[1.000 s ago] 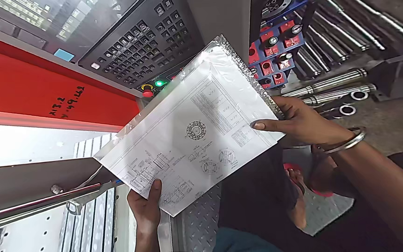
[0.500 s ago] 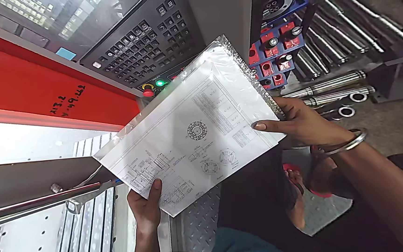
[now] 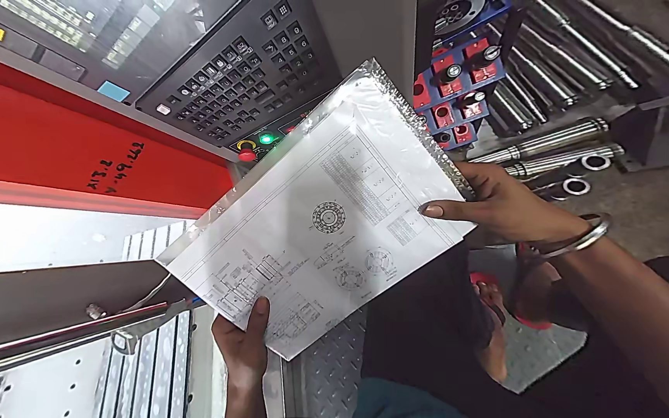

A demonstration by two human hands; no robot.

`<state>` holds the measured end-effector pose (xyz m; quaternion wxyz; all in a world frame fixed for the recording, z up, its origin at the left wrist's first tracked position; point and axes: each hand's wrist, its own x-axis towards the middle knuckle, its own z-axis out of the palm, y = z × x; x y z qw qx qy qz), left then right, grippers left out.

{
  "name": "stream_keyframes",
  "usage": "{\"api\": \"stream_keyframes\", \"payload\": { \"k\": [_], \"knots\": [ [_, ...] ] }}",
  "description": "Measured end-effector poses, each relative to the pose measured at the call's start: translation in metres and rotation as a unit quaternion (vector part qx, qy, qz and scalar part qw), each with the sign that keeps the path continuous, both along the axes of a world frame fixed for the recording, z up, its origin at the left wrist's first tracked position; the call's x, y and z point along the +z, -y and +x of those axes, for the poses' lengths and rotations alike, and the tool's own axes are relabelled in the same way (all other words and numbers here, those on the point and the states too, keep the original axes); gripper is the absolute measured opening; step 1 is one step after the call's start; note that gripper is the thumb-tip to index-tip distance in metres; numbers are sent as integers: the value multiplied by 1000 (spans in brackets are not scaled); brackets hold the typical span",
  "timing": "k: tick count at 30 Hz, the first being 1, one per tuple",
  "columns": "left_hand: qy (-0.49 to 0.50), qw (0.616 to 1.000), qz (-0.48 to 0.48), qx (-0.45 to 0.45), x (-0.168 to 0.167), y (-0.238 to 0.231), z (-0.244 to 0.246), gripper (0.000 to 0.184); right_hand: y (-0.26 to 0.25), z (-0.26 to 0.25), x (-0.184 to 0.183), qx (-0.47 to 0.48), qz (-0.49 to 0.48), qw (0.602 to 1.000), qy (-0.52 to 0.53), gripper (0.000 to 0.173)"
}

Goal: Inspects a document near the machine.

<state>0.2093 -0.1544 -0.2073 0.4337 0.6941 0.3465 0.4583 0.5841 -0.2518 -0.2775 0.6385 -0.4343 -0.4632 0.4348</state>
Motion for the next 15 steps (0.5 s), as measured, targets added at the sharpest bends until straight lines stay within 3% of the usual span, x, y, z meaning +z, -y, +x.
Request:
{"api": "stream_keyframes", "payload": {
  "k": [15],
  "knots": [
    [5,1000,-2,14,2,0,3,17,1,1,0,-1,-11,1000,-5,28]
  ]
}}
